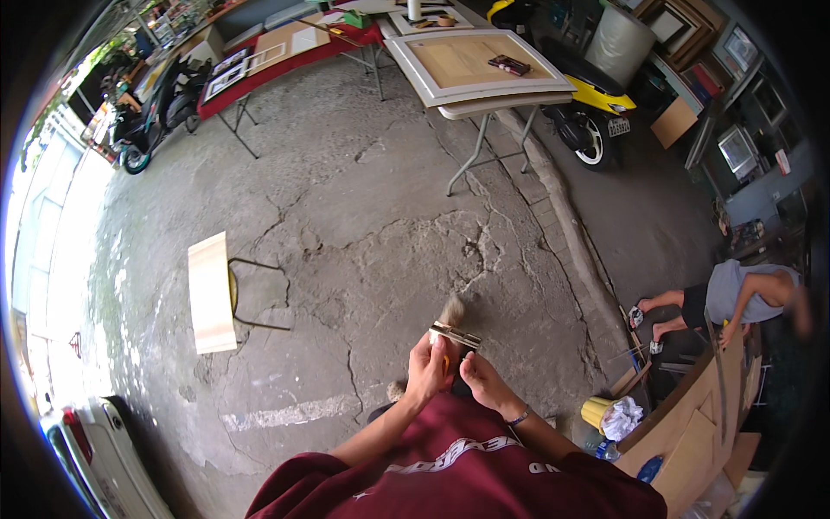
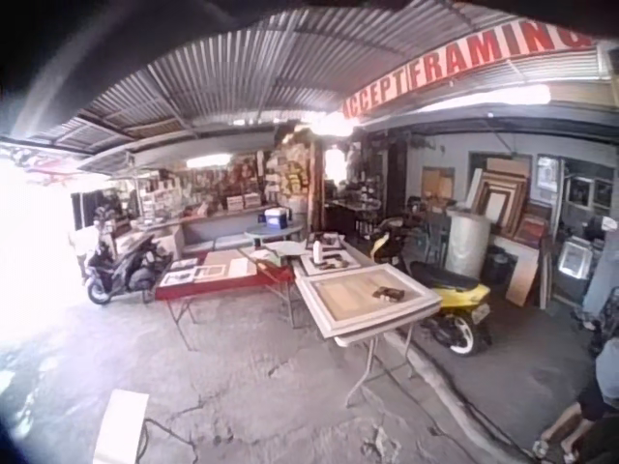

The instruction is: The person assembles a wooden frame by planing edges, applying tape, and attaching a wooden strip. They use a hand plane, utility knife, and tape to smooth and secure the frame components.

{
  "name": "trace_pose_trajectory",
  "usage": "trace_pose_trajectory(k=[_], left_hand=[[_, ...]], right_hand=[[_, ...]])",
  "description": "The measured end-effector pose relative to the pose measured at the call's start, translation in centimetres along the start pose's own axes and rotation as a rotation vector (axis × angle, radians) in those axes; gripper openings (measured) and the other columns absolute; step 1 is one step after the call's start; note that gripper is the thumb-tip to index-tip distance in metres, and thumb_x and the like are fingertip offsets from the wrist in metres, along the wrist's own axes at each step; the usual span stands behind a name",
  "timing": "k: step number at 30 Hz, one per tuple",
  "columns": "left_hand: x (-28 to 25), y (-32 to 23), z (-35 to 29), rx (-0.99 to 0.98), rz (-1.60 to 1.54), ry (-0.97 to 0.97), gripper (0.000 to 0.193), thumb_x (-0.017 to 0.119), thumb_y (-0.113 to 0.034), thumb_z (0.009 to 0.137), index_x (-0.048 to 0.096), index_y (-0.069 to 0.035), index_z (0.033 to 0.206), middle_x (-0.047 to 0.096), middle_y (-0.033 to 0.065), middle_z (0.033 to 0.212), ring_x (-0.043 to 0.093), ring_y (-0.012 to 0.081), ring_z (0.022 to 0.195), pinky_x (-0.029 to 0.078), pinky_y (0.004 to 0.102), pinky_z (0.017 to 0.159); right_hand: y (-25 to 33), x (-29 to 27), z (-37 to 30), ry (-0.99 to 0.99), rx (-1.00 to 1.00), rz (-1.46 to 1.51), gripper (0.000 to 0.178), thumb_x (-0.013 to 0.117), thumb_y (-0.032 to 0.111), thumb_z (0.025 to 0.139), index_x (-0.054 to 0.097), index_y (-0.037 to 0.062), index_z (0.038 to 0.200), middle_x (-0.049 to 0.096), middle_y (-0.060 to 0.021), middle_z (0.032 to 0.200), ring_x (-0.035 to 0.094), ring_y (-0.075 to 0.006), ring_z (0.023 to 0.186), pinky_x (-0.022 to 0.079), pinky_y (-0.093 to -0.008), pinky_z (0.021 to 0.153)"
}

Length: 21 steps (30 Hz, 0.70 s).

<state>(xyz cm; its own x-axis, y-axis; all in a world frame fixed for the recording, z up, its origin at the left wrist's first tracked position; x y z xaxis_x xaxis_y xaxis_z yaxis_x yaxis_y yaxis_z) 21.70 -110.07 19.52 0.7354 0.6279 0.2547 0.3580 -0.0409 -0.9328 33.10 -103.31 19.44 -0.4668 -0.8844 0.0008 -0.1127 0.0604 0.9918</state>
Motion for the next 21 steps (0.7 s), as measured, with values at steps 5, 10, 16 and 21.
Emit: trace_pose_trajectory(k=[5,10,16,21], left_hand=[[4.0,2.9,17.0,-0.075,-0.097,0.096,0.044,0.041,-0.044,0.111,0.057,-0.003,0.108,0.057,0.0009,0.068,0.048,0.0088,0.047,0.039,0.0229,0.042],[7.0,5.1,30.5,-0.131,-0.145,0.122,0.050,0.038,-0.048,0.111,0.059,-0.003,0.113,0.064,0.0028,0.082,0.054,0.0093,0.056,0.042,0.0229,0.048],[12.1,2.3,44.2,-0.159,-0.227,0.181,0.047,0.039,-0.044,0.111,0.061,-0.002,0.114,0.069,0.0048,0.090,0.066,0.0129,0.079,0.053,0.0268,0.071],[15.2,0.1,57.9,-0.205,-0.236,0.289,0.048,0.044,-0.045,0.110,0.064,-0.001,0.105,0.070,0.0048,0.087,0.064,0.0117,0.078,0.053,0.0278,0.069]], right_hand=[[-4.9,-10.2,11.1,-0.031,0.178,-0.037,0.063,0.046,0.055,0.106,0.058,-0.0046,0.122,0.066,-0.0152,0.114,0.060,-0.0203,0.102,0.048,-0.0381,0.089],[0.5,-19.2,23.7,-0.112,0.164,-0.040,0.052,0.052,0.052,0.105,0.059,0.0020,0.092,0.062,-0.0047,0.081,0.053,-0.0109,0.074,0.042,-0.0317,0.063],[2.7,-29.7,35.7,-0.025,0.264,-0.202,0.053,0.056,0.051,0.103,0.062,0.0026,0.082,0.060,-0.0065,0.064,0.057,-0.0192,0.058,0.043,-0.0351,0.056],[4.1,-37.0,46.6,-0.131,0.376,-0.289,0.052,0.058,0.050,0.102,0.064,0.0029,0.080,0.065,-0.0095,0.064,0.064,-0.0226,0.057,0.046,-0.0375,0.055]])
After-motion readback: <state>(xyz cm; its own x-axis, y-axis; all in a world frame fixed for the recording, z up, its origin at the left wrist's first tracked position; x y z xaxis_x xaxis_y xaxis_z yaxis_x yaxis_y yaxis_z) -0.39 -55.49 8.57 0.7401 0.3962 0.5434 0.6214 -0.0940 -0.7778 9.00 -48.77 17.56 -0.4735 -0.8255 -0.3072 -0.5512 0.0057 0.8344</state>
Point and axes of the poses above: each hand's wrist, its own z-axis towards the middle knuckle, its own x-axis out of the palm, y = z × x, the point moved 6 cm from there along z, towards the middle knuckle
